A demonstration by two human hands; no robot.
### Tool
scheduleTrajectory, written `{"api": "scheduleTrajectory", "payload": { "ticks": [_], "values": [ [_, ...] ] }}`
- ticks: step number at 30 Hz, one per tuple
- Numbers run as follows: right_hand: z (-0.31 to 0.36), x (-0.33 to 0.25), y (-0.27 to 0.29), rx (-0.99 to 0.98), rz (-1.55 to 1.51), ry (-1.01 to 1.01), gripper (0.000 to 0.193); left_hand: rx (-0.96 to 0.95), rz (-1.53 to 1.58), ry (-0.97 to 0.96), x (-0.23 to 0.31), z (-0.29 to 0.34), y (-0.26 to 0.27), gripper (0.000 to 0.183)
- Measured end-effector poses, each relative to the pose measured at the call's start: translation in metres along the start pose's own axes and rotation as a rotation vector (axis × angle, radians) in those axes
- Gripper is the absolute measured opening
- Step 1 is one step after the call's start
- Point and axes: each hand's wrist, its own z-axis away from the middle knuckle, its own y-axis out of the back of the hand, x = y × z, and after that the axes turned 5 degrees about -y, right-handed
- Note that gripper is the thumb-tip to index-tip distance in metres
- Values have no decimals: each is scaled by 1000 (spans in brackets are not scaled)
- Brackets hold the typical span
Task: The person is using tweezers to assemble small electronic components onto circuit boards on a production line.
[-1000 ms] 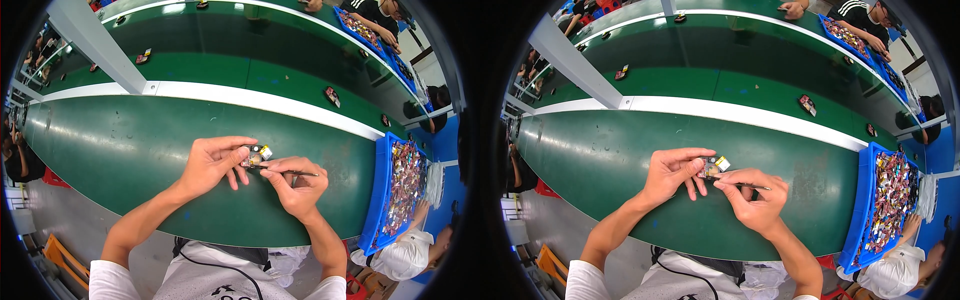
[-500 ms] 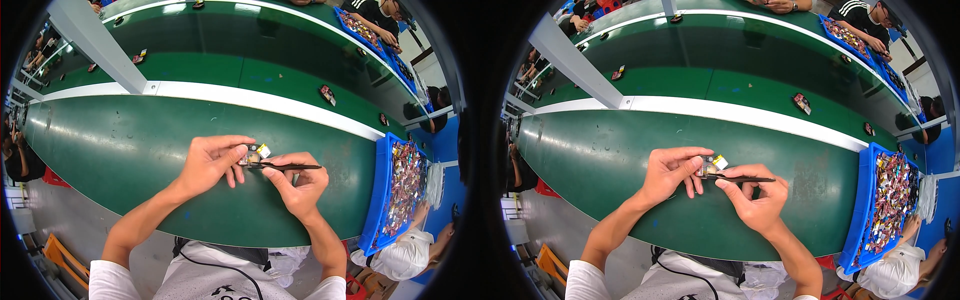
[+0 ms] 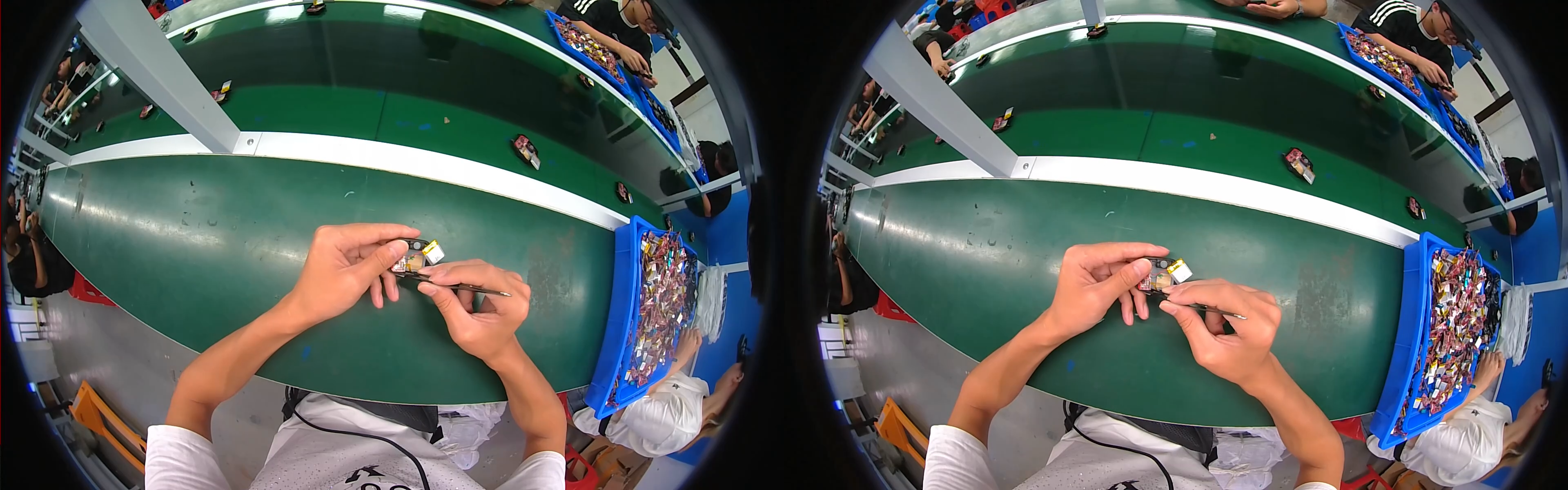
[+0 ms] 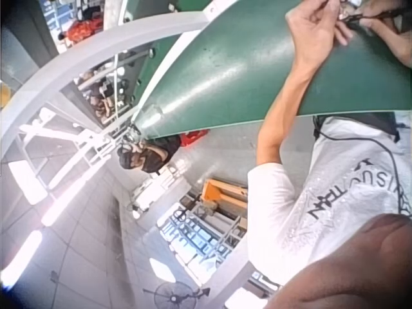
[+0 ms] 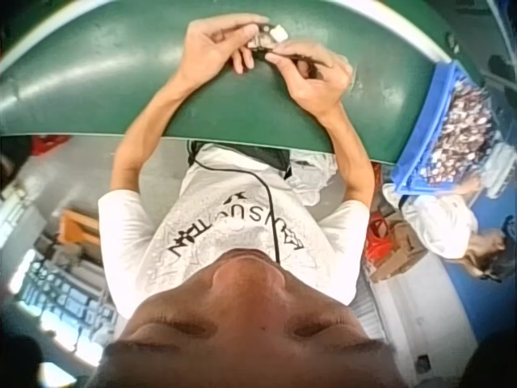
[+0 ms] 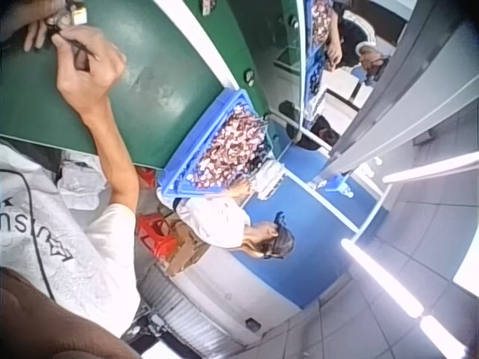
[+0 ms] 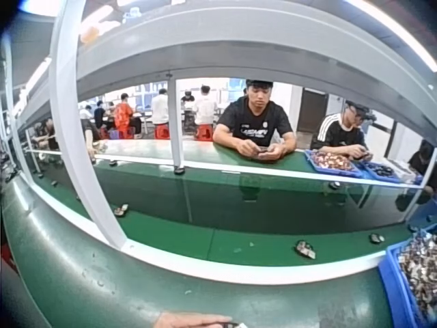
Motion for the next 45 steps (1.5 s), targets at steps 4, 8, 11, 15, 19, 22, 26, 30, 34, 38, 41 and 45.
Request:
{"api": "scheduleTrajectory", "payload": {
  "ticks": [4,8,11,15,19,22,26,30,34,38,41,45],
  "values": [
    [-1,-1,0,-6,5,-2,18,3,-21,2,2,1,-1,26],
    [-2,-4,1,-24,4,22,18,3,-41,0,0,2,-1,26],
    [0,-2,-1,-34,41,91,20,-22,-44,85,-1,-1,1,28],
    [2,3,0,-39,191,265,25,-87,-112,93,4,-1,-1,31],
    [5,5,1,-53,244,296,30,-28,-187,81,-2,1,-3,32],
    [8,8,0,-69,280,341,33,9,-210,52,-4,2,-4,29],
    [10,10,-2,-84,282,356,33,33,-188,87,-1,1,-6,24],
    [11,7,-3,-84,255,329,30,32,-198,82,0,-2,-7,22],
    [4,10,-6,-20,179,302,24,58,-201,81,2,-12,-3,21],
    [-2,9,3,120,93,162,19,242,-284,25,19,-67,18,26],
    [-4,6,4,85,95,150,19,386,-403,-157,22,-121,62,30],
    [-2,16,-2,91,60,201,19,723,-1083,-242,18,-161,101,33]
  ]
}}
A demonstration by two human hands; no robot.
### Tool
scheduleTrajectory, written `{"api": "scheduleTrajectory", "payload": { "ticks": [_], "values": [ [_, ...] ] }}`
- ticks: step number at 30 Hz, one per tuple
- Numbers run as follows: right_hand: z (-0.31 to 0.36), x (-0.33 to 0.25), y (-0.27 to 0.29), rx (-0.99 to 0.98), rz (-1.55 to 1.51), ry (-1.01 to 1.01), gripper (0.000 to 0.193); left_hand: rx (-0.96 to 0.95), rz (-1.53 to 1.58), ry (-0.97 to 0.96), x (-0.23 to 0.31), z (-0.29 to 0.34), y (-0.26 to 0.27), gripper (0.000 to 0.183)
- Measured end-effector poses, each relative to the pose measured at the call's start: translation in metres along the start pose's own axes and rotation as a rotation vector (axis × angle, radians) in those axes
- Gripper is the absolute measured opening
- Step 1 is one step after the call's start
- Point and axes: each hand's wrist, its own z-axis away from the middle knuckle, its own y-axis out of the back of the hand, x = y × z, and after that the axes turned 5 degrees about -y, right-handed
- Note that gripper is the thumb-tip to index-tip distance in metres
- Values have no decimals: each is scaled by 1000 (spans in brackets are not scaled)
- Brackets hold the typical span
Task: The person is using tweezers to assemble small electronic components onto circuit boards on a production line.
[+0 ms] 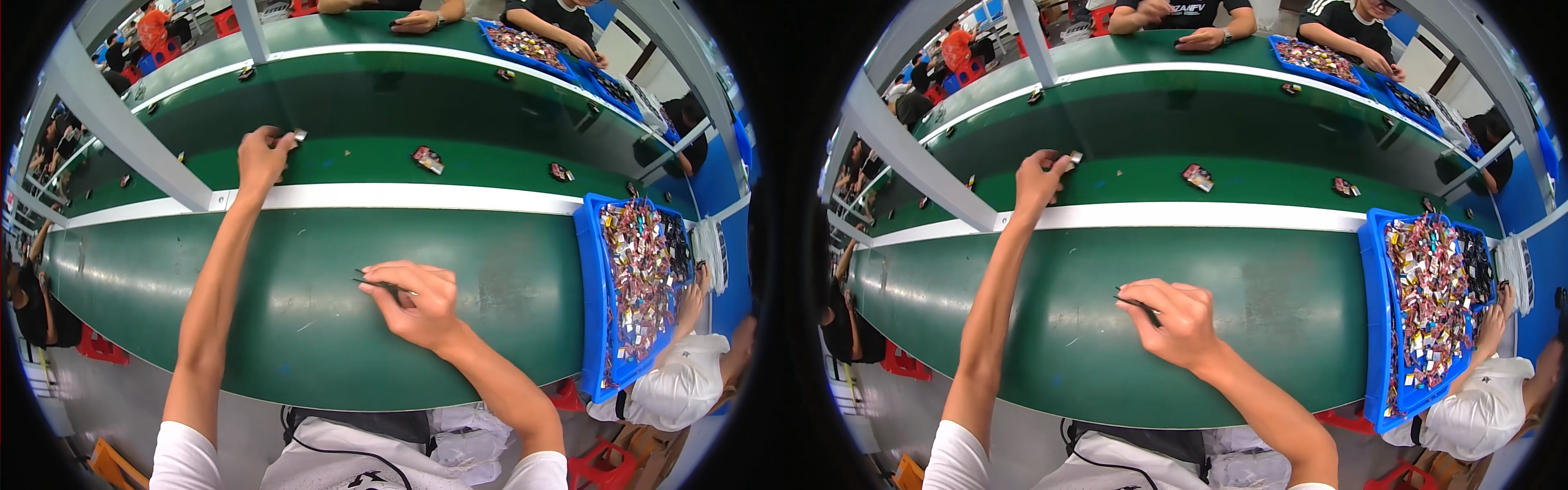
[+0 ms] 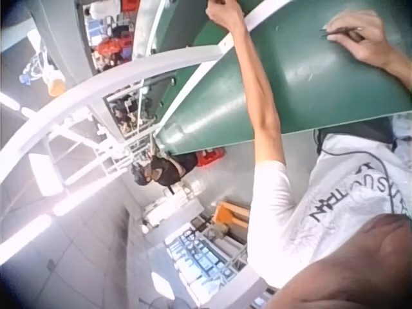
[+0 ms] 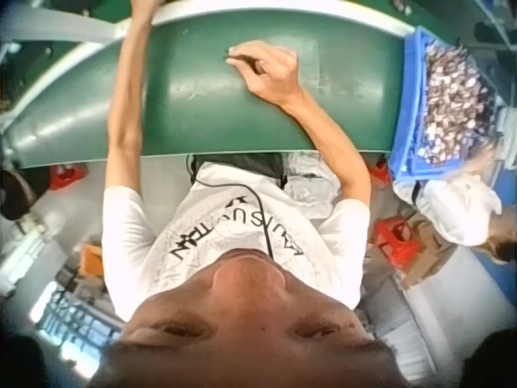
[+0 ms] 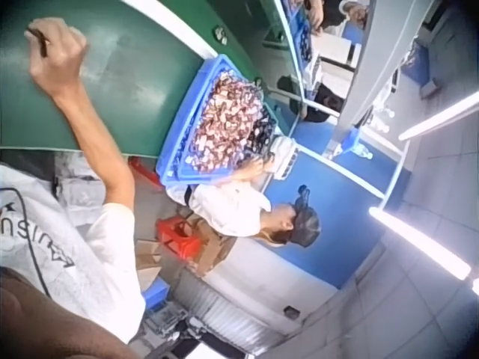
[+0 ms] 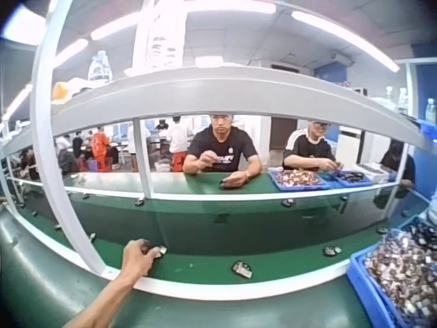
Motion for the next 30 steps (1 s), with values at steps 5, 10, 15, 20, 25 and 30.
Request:
{"api": "scheduleTrajectory", "payload": {
  "ticks": [5,10,15,20,25,30],
  "values": [
    [-1,-2,3,-25,52,-47,13,179,-48,-320,26,-10,-32,31],
    [4,6,3,-8,43,-19,13,-514,421,-195,107,12,-79,19],
    [3,3,4,-34,57,-31,13,-698,376,-84,129,17,-100,16],
    [4,1,3,-47,54,-37,12,-656,362,-27,115,22,-97,13],
    [1,-5,5,-68,27,-117,12,-265,498,-343,81,47,-64,14],
    [3,-3,10,6,-94,-357,14,-449,593,66,84,101,16,15]
  ]
}}
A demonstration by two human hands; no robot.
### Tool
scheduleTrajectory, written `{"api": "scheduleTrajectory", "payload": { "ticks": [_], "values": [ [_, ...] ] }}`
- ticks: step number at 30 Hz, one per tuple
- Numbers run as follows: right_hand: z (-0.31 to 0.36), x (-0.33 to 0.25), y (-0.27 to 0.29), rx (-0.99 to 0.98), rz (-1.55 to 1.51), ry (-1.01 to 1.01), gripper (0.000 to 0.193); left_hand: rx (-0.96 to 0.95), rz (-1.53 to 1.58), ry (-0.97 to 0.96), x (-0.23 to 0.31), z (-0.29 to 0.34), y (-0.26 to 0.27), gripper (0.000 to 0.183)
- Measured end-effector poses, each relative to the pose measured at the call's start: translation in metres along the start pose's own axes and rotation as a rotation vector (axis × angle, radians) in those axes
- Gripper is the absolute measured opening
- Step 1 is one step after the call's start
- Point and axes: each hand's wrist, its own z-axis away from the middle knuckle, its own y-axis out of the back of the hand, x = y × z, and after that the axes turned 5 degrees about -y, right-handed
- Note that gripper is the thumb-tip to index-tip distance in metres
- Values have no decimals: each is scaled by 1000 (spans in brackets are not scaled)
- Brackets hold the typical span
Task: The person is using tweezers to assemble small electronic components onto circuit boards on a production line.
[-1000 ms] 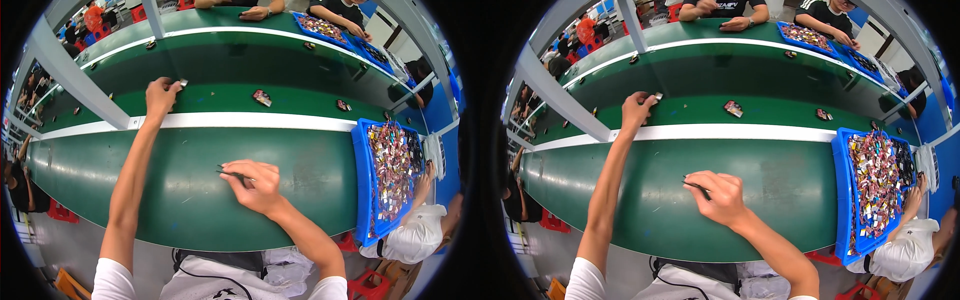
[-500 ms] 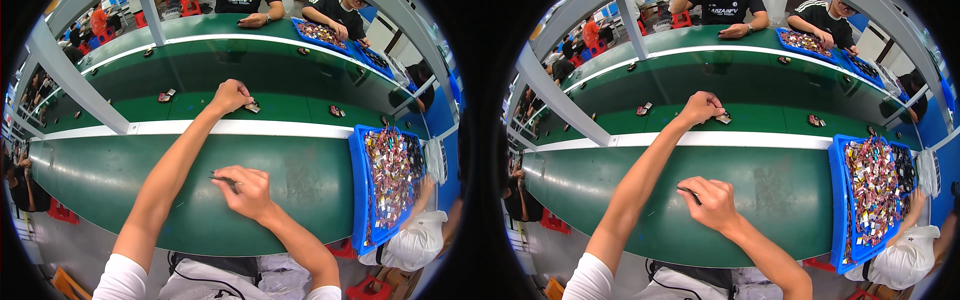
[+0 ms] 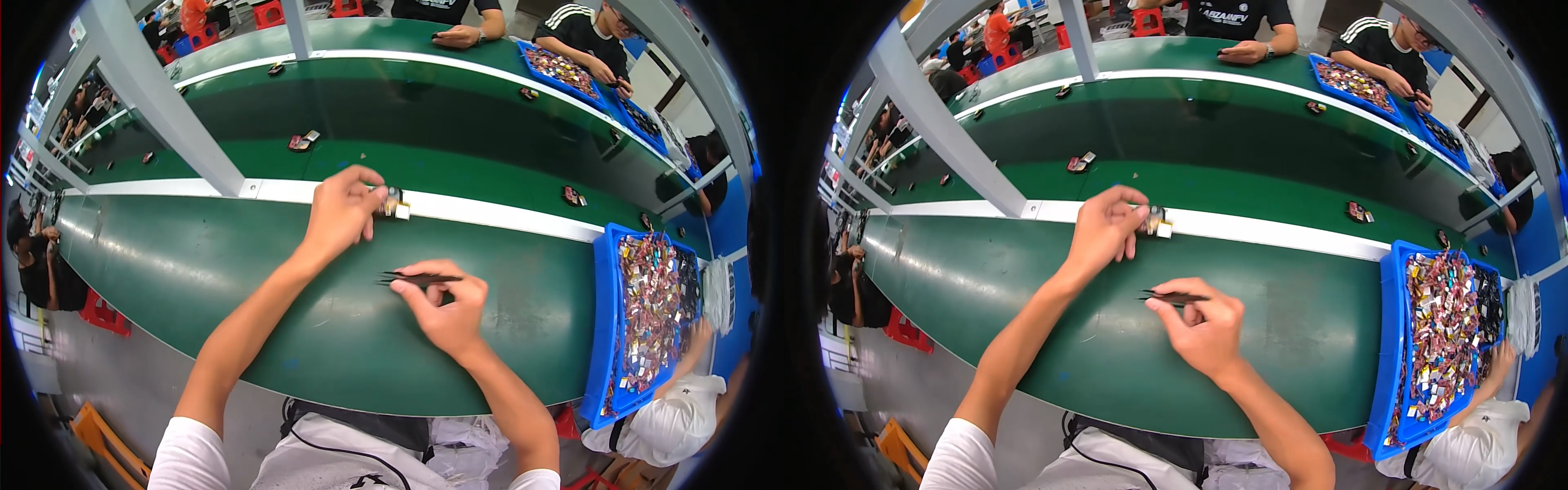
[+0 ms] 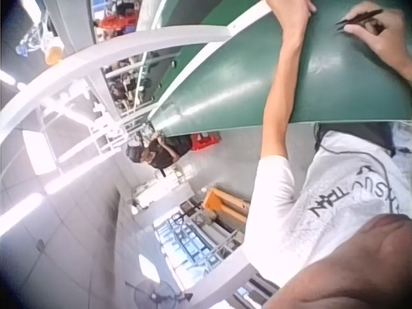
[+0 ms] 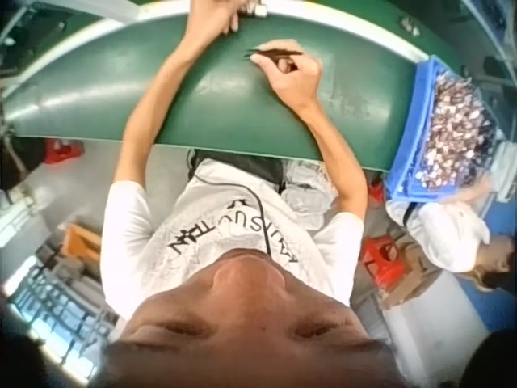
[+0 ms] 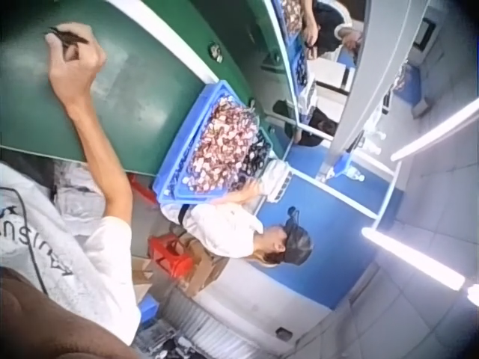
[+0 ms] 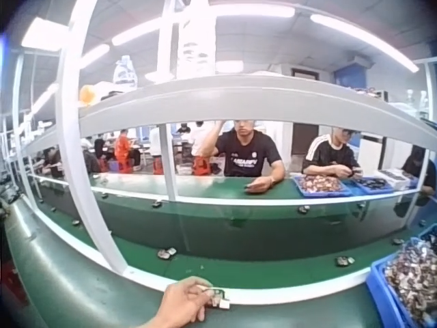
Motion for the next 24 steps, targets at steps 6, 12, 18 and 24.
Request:
{"api": "scheduleTrajectory", "payload": {
  "ticks": [6,12,18,24],
  "values": [
    [-3,-10,4,-25,-398,-341,15,5,175,26,-6,80,5,15],
    [3,-8,-4,-18,-257,-228,16,-10,121,-133,-10,88,0,15],
    [2,-3,-5,11,-162,-175,17,-11,75,-174,-14,89,6,15],
    [4,-1,-4,12,-146,-189,18,-22,109,-152,-13,91,3,15]
  ]
}}
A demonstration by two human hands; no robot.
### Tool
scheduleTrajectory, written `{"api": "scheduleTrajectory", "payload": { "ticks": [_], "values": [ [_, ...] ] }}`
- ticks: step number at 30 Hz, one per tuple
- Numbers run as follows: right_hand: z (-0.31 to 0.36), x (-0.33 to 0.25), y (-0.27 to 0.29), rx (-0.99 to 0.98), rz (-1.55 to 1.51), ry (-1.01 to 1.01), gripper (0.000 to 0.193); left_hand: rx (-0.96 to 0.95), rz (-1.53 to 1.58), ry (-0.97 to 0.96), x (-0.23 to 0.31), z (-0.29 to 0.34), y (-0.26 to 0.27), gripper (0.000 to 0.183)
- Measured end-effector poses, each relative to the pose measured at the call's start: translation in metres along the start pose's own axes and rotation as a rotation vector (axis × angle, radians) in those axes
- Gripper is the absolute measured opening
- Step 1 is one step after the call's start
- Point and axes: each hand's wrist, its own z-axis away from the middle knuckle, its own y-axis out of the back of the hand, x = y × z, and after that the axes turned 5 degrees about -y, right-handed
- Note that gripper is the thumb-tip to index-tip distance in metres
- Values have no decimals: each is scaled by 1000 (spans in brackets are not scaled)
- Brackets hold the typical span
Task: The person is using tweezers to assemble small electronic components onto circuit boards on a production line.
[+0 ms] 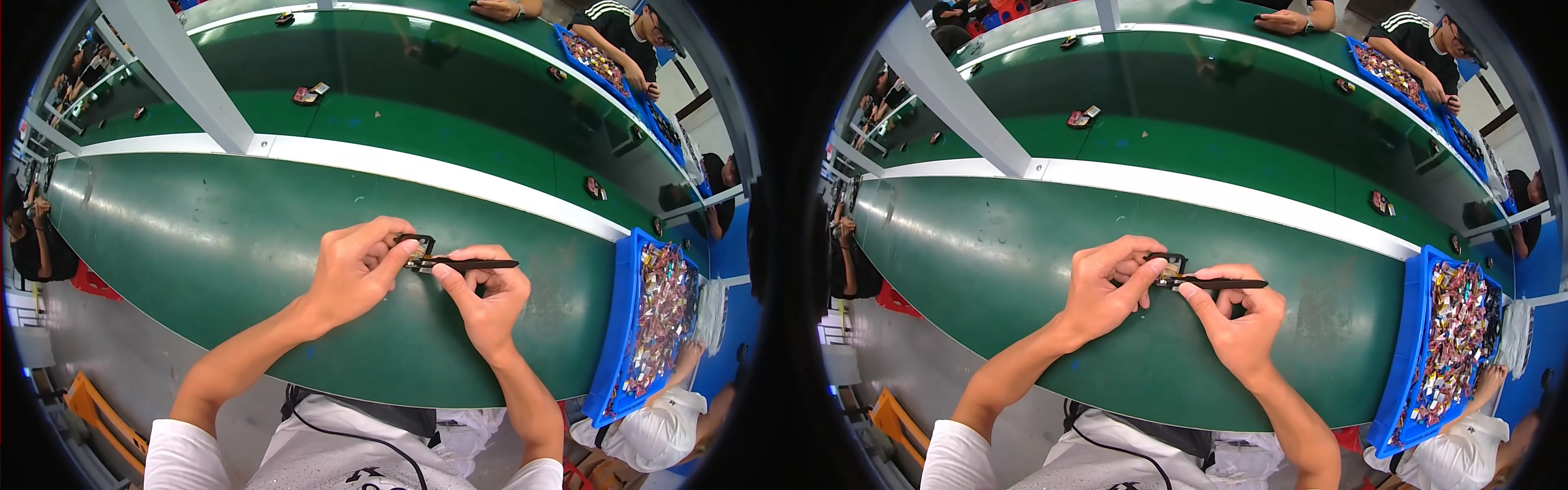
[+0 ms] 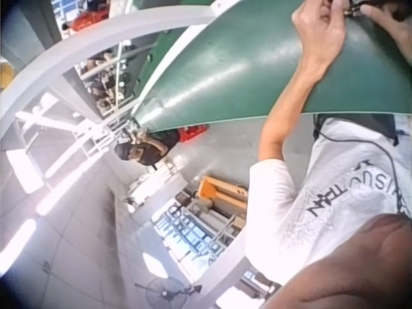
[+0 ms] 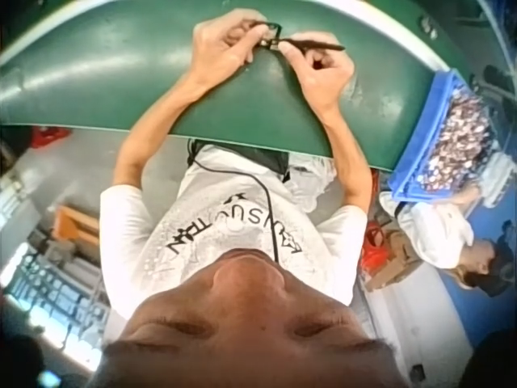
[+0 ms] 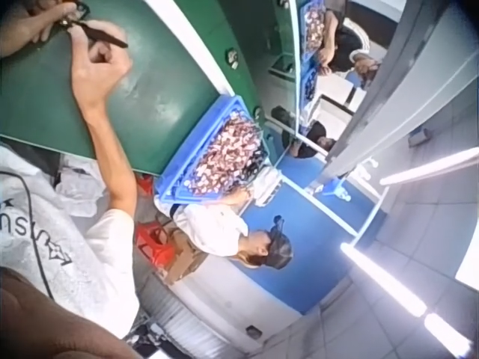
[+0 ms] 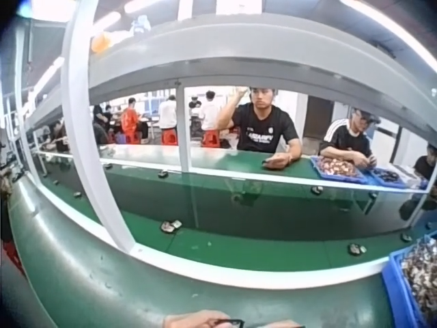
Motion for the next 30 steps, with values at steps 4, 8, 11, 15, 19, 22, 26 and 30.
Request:
{"api": "scheduleTrajectory", "payload": {
  "ticks": [4,8,11,15,19,22,26,30],
  "values": [
    [0,-1,3,-37,10,-36,18,-16,3,1,2,0,-3,16],
    [-3,-6,7,-111,-99,-166,18,-28,9,-9,2,1,-3,17],
    [-7,-19,9,-125,-255,-385,16,-50,34,-16,1,2,-3,18],
    [-10,-21,11,-128,-300,-450,15,-68,32,-30,3,2,-3,19],
    [-10,-21,14,-147,-324,-484,16,-68,67,-11,4,2,-3,18],
    [-11,-20,14,-156,-340,-492,16,-66,84,-2,4,2,-2,18],
    [-12,-22,14,-169,-326,-503,16,-77,93,-3,3,2,0,19],
    [-11,-20,13,-154,-355,-498,15,-106,217,126,4,-2,3,22]
  ]
}}
